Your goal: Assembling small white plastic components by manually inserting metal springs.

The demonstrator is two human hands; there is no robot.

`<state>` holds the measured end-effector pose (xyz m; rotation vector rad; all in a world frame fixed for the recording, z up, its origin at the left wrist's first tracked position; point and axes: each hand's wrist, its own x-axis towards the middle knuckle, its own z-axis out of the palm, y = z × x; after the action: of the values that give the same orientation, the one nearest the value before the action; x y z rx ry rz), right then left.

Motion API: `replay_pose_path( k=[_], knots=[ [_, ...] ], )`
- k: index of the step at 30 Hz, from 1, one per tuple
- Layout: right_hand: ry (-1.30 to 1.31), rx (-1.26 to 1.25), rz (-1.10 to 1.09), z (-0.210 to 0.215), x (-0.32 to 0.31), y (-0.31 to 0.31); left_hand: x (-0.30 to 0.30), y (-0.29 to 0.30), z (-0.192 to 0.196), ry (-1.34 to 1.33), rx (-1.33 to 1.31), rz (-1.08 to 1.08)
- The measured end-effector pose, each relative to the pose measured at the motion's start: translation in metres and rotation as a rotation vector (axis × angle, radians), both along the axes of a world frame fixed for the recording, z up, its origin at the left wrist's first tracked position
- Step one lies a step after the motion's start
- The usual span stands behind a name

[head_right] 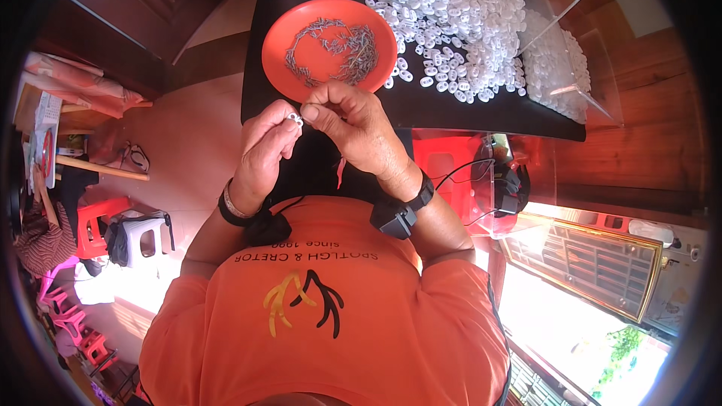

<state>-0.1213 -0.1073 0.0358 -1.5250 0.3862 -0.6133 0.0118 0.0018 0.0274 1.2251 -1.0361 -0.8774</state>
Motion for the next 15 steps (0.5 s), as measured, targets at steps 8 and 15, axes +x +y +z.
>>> replay_pose_path(
  k=[8, 15],
  knots=[
    [-0.029, 0.048, 0.006, -0.0005, -0.0002, 0.0017, -0.0001, 0.0007, -0.0036, -0.033, 0.014, -0.01],
    [0.008, -0.016, -0.011, -0.0011, -0.0014, 0.0011, 0.0004, 0.0008, -0.0065, -0.067, 0.011, -0.013]
  ],
)
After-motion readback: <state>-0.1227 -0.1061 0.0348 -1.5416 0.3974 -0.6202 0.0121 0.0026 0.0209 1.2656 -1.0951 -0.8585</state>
